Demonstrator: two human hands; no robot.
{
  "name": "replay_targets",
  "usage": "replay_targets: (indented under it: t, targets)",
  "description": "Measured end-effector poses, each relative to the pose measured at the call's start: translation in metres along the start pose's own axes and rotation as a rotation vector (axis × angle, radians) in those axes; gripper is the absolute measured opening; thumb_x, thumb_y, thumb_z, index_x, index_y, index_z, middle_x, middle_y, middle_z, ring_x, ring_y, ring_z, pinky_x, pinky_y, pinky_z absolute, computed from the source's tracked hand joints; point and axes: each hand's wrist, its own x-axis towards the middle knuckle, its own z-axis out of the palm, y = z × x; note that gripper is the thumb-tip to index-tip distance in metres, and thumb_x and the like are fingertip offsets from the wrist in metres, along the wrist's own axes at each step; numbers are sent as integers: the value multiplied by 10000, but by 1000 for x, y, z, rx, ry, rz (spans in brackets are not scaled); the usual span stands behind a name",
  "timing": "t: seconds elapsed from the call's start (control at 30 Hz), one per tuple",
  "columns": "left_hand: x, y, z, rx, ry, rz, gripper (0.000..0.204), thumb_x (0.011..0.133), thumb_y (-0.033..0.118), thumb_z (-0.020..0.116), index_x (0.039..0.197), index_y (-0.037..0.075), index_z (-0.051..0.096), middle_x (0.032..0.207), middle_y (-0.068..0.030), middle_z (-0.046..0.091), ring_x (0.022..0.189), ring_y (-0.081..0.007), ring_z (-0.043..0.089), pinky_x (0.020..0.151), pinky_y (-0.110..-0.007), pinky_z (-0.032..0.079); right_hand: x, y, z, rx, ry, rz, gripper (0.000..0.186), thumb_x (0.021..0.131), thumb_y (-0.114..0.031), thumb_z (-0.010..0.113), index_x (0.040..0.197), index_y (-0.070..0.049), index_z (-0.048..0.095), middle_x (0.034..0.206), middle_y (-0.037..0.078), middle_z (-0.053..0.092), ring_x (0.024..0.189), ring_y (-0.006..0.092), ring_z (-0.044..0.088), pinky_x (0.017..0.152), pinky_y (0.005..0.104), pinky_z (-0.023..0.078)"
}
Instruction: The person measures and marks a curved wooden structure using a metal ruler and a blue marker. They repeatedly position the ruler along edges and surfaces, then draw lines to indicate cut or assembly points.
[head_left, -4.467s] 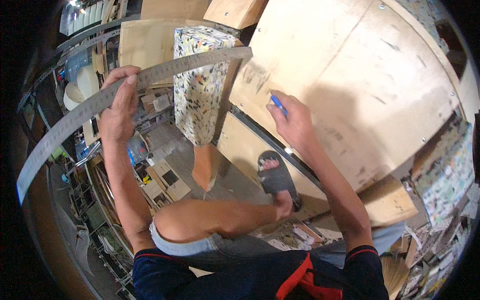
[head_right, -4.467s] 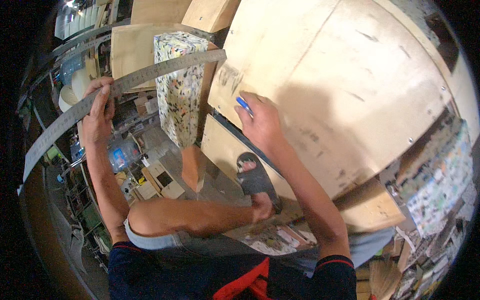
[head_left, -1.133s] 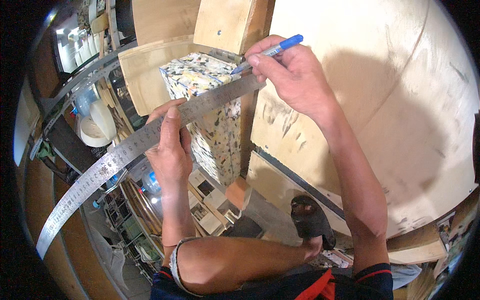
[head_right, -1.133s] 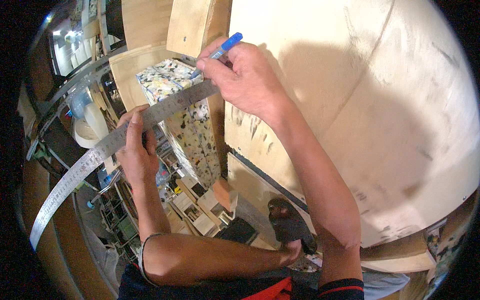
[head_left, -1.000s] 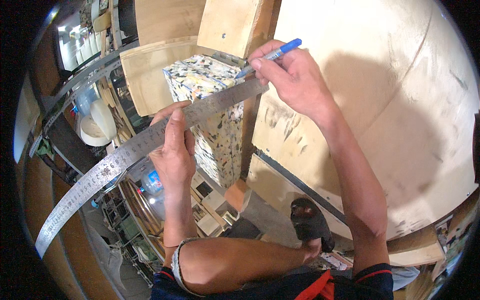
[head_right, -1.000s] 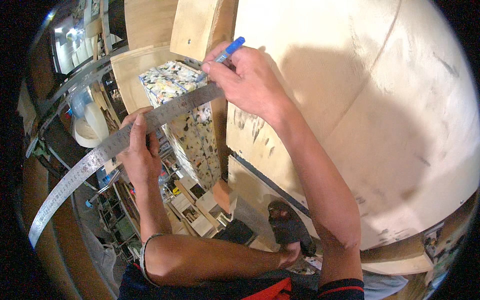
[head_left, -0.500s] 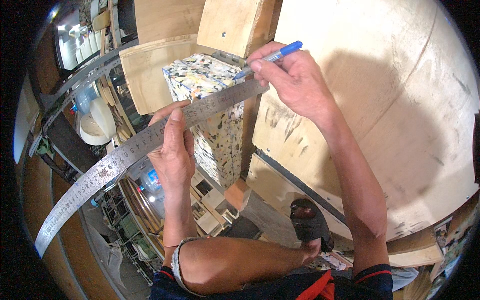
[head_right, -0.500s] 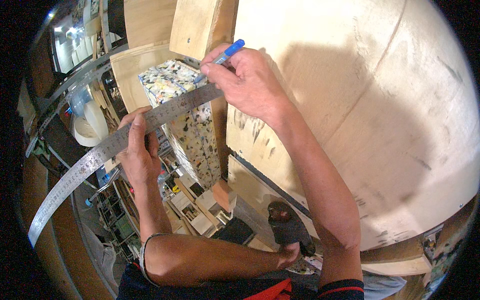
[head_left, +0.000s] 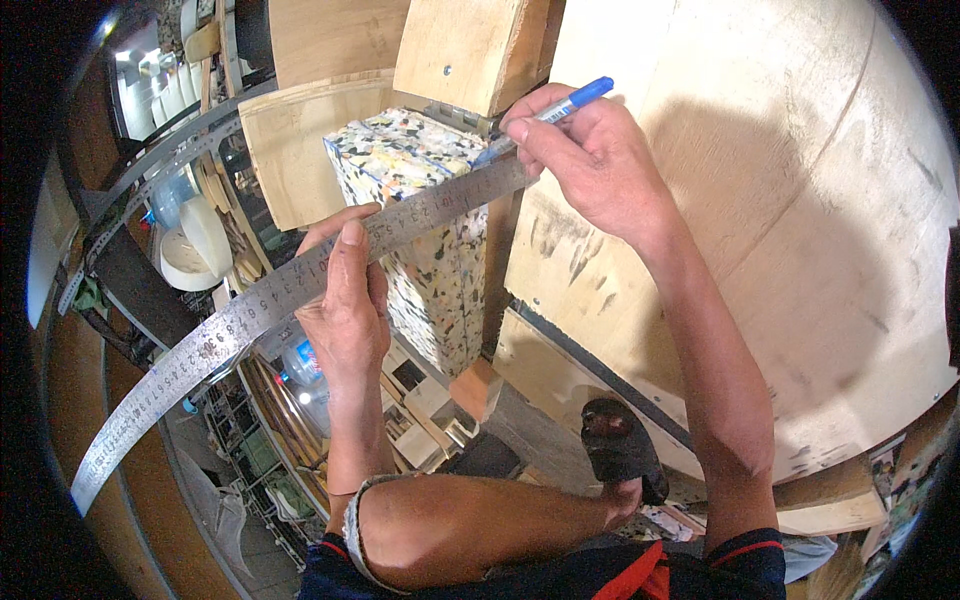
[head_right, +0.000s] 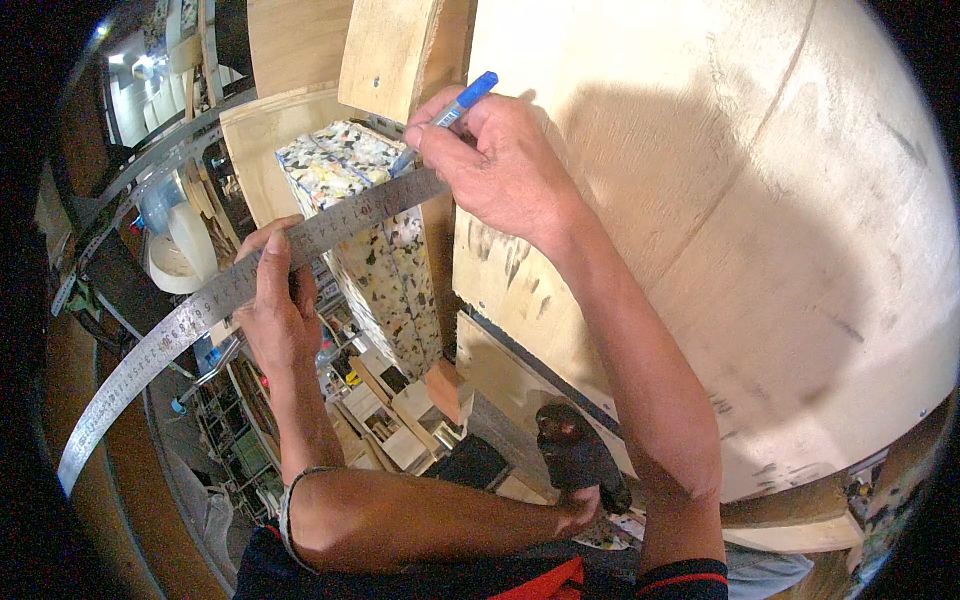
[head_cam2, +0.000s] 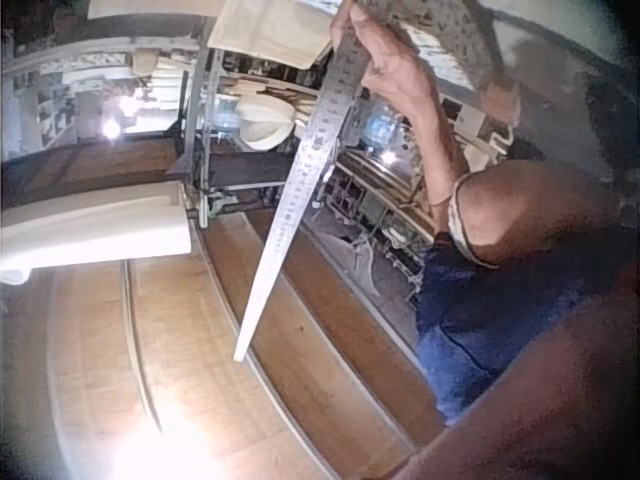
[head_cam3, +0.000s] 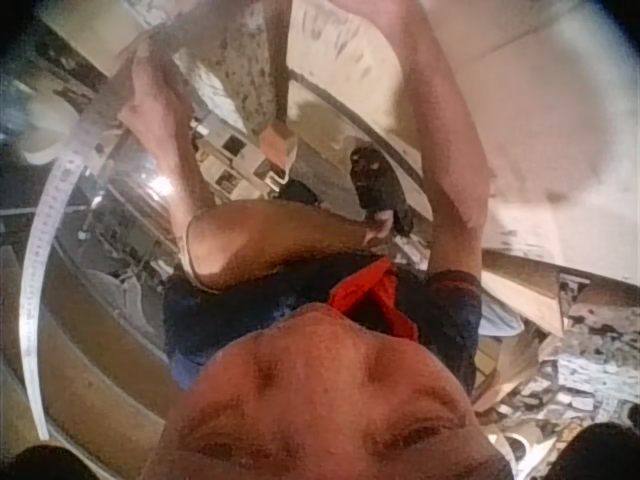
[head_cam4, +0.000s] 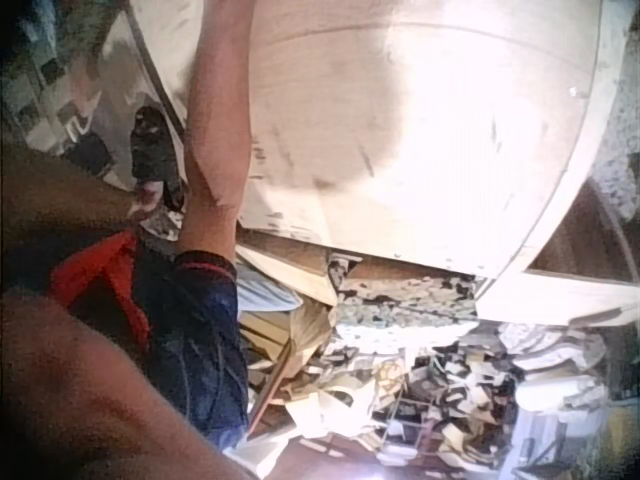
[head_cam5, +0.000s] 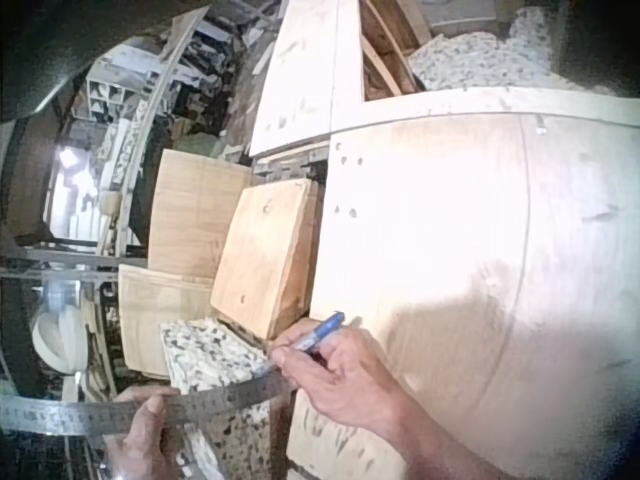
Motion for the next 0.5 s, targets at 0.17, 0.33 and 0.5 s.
replay_targets:
  t: [0.17, 0.33, 0.5]
  targets:
    - [-1, 4, 1, 3, -7, -15, 236, 995, 220, 593, 1054, 3, 666, 589, 68, 437, 453, -5, 315, 406, -204, 214, 1, -1, 2, -7, 25, -8, 181, 928, -180, 637, 944, -11, 701, 696, 8, 631, 628, 81, 556, 551, 257, 439]
    - [-1, 0, -1, -5, -19, 4, 247, 993, 235, 592, 1054, 6, 664, 587, 69, 436, 441, -11, 304, 400, -204, 206, 0, 0, 3, -5, -16, 21, 181, 928, -183, 640, 956, -14, 699, 688, 4, 619, 617, 77, 539, 548, 259, 437]
    - [-2, 1, 0, -23, -12, -5, 250, 1001, 236, 596, 1063, 4, 665, 595, 82, 428, 455, 5, 308, 405, -192, 217, 0, 0, -1, -33, 2, 31, 180, 930, -181, 637, 963, -16, 698, 686, 1, 612, 608, 74, 521, 536, 262, 427]
